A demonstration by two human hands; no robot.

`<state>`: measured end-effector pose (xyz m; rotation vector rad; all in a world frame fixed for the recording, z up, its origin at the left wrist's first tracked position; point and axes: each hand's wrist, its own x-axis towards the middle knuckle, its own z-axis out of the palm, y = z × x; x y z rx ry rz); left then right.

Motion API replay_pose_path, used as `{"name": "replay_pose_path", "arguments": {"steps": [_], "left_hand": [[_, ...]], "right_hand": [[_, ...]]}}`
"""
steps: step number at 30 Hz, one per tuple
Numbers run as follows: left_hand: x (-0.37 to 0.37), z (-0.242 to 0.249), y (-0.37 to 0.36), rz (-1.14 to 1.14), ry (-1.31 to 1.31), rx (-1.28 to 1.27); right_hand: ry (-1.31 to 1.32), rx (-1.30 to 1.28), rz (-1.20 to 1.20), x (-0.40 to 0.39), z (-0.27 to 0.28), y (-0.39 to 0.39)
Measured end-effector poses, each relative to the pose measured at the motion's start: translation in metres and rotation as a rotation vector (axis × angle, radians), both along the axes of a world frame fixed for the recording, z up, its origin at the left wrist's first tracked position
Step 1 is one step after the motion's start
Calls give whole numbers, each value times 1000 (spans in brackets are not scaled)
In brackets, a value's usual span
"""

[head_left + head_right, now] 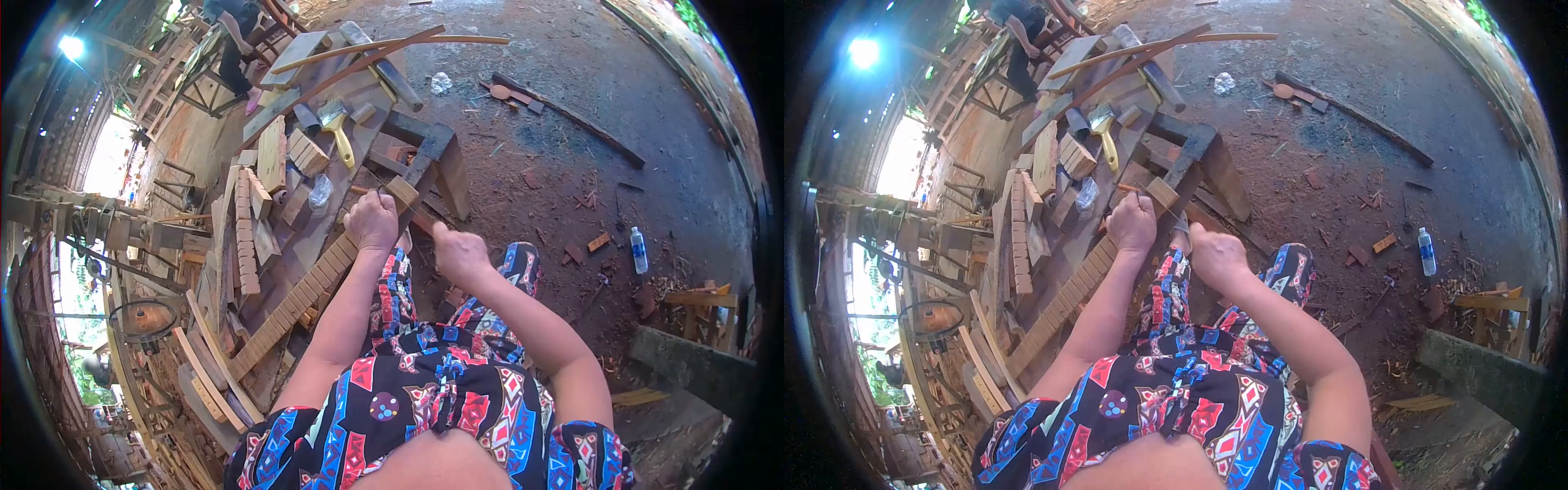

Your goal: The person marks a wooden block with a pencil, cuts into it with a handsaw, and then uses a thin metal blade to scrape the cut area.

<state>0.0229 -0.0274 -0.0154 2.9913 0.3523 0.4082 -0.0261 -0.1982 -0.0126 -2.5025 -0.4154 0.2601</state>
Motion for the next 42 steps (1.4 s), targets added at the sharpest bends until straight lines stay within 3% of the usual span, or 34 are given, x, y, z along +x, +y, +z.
{"name": "replay_pose_path", "arguments": {"steps": [5, 13, 18, 25, 31, 39, 42], "left_hand": [[-3, 2, 0, 10, 14, 9], [-1, 1, -1, 6, 17, 2], [1, 2, 0, 19, 66, 0], [1, 8, -2, 28, 91, -31], [1, 1, 3, 20, 34, 32], [2, 5, 0, 32, 52, -20], [2, -3, 3, -5, -8, 8]], "right_hand": [[-31, 52, 14, 23, 5, 22], [-32, 1, 2, -13, -6, -10], [-92, 63, -5, 24, -3, 27], [-20, 11, -2, -12, 0, -11], [-114, 66, 4, 22, -1, 26], [-1, -21, 7, -14, -2, -14], [-58, 28, -1, 10, -8, 14]]}}
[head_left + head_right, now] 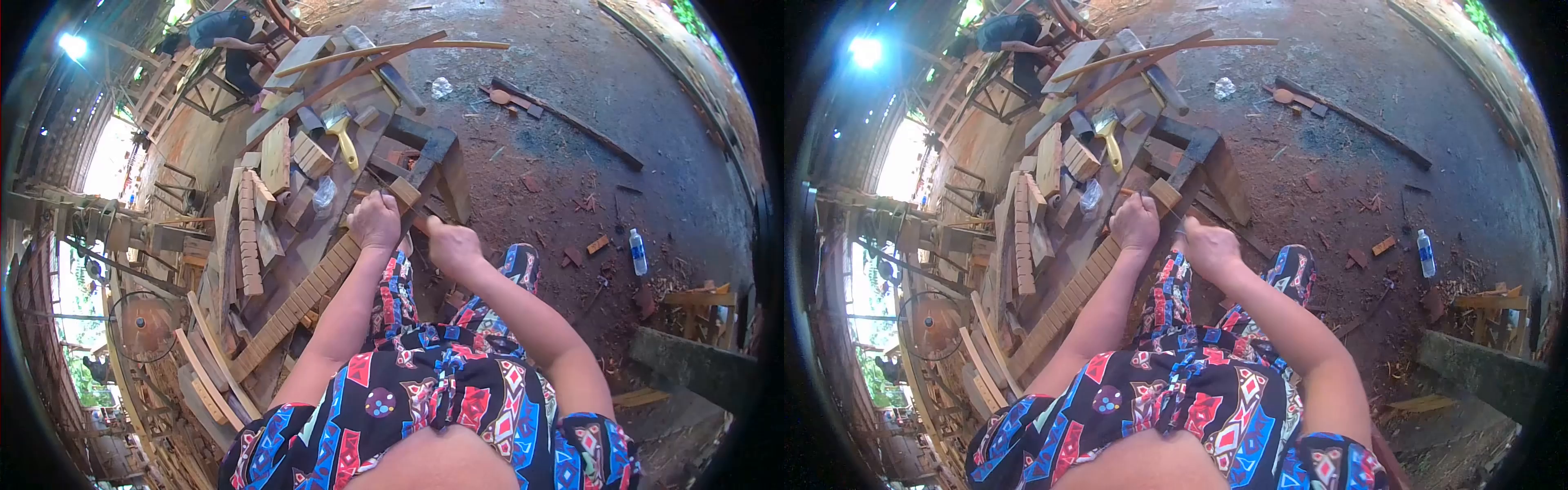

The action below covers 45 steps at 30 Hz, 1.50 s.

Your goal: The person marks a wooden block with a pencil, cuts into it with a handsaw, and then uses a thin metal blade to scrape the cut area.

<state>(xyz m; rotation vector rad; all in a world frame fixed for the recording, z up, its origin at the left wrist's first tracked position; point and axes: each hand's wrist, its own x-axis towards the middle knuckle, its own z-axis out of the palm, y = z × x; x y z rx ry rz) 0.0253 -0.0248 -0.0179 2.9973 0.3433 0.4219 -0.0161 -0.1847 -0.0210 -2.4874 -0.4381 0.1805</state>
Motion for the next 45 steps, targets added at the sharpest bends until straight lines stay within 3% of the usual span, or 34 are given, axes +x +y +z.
{"name": "replay_pose_path", "arguments": {"steps": [11, 16, 20, 24, 35, 45], "left_hand": [[-1, -2, 0, -10, -44, -8], [0, 4, 0, 43, 73, 37], [0, 2, 0, 12, 6, -49], [-2, 4, 1, 47, -17, -99], [-2, 7, 3, 17, -97, -207], [2, 3, 2, 73, -81, -121]], "right_hand": [[52, -50, 3, -25, 5, -25], [-80, 72, 12, 19, -1, 17], [-47, 143, -46, 20, 4, 7], [-108, 288, -117, 4, 47, -9], [-41, 90, -19, -7, 10, 0], [43, -3, 28, -13, 10, 1]]}}
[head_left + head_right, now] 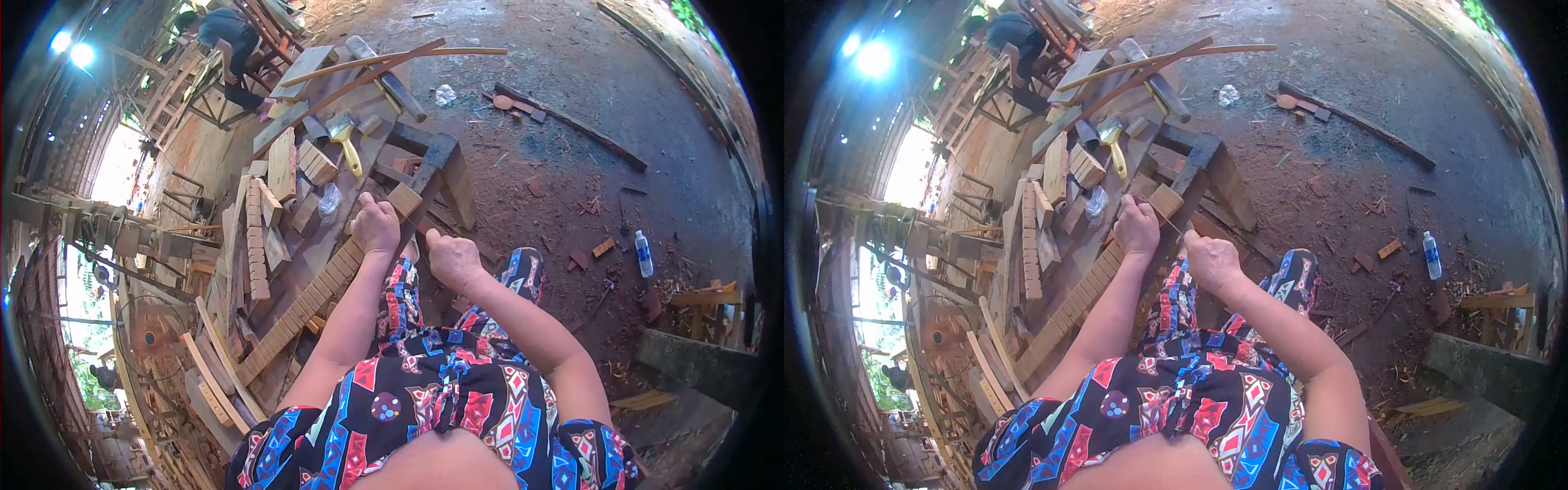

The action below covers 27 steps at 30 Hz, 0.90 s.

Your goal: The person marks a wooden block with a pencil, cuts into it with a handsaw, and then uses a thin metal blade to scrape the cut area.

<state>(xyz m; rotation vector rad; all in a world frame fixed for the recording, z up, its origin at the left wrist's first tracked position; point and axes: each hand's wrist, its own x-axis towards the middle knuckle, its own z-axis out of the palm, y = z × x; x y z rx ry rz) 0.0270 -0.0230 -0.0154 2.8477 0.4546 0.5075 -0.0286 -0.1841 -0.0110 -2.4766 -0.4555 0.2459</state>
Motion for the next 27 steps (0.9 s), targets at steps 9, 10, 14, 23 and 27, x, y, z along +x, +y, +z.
{"name": "replay_pose_path", "arguments": {"steps": [9, 10, 14, 23, 27], "left_hand": [[0, -1, -1, -19, -6, 27], [-1, 0, -2, -14, 7, 28], [-1, 0, -2, -5, 23, 45], [-2, 2, -3, -18, 13, 54], [-3, 2, -2, -21, 0, 71]], "right_hand": [[46, -13, 4, -3, 7, -7], [46, -14, -1, 0, 6, -4], [15, 15, -2, 21, -2, 14], [0, 58, -26, -2, -3, -5], [-70, 68, -12, 24, -8, 22]]}}
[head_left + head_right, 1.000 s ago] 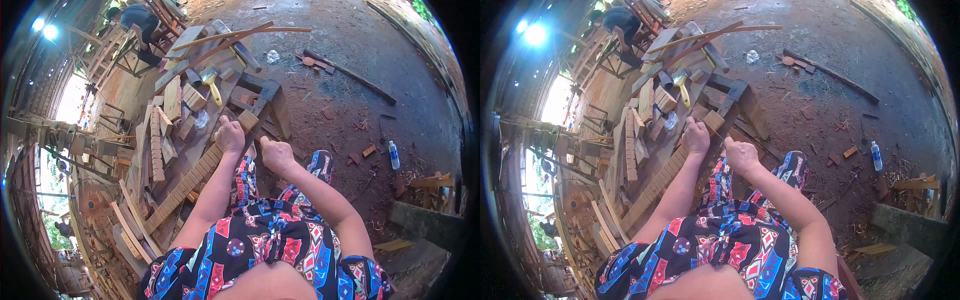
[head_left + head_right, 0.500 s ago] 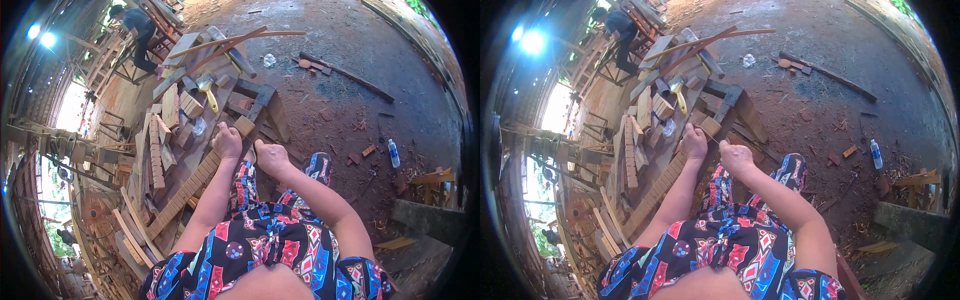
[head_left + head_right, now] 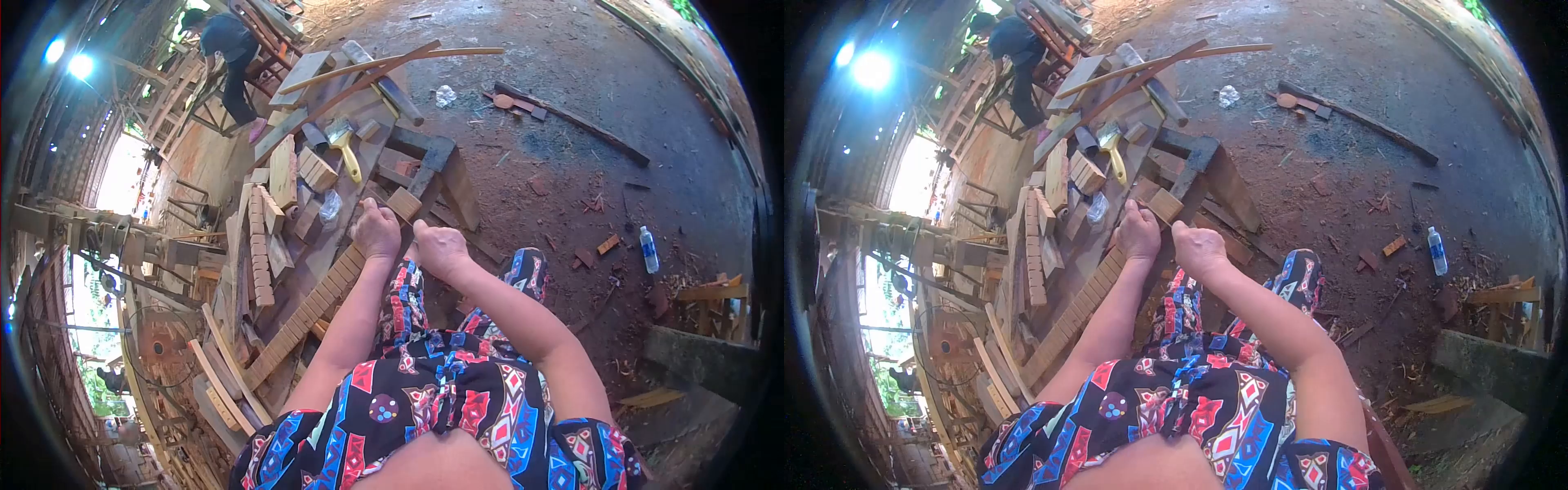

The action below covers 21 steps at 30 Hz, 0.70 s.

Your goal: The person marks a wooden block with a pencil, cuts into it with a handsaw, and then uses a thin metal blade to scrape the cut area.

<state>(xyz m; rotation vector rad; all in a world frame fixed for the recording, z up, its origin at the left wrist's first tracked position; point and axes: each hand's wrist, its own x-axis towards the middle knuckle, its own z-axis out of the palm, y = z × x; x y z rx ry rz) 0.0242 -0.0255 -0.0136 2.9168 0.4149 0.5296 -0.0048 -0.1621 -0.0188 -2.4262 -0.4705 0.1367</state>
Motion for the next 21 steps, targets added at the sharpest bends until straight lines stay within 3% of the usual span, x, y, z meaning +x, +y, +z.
{"name": "replay_pose_path", "arguments": {"steps": [21], "left_hand": [[3, 0, 0, 11, 49, 11]], "right_hand": [[54, -22, -5, -35, 3, -31]]}}
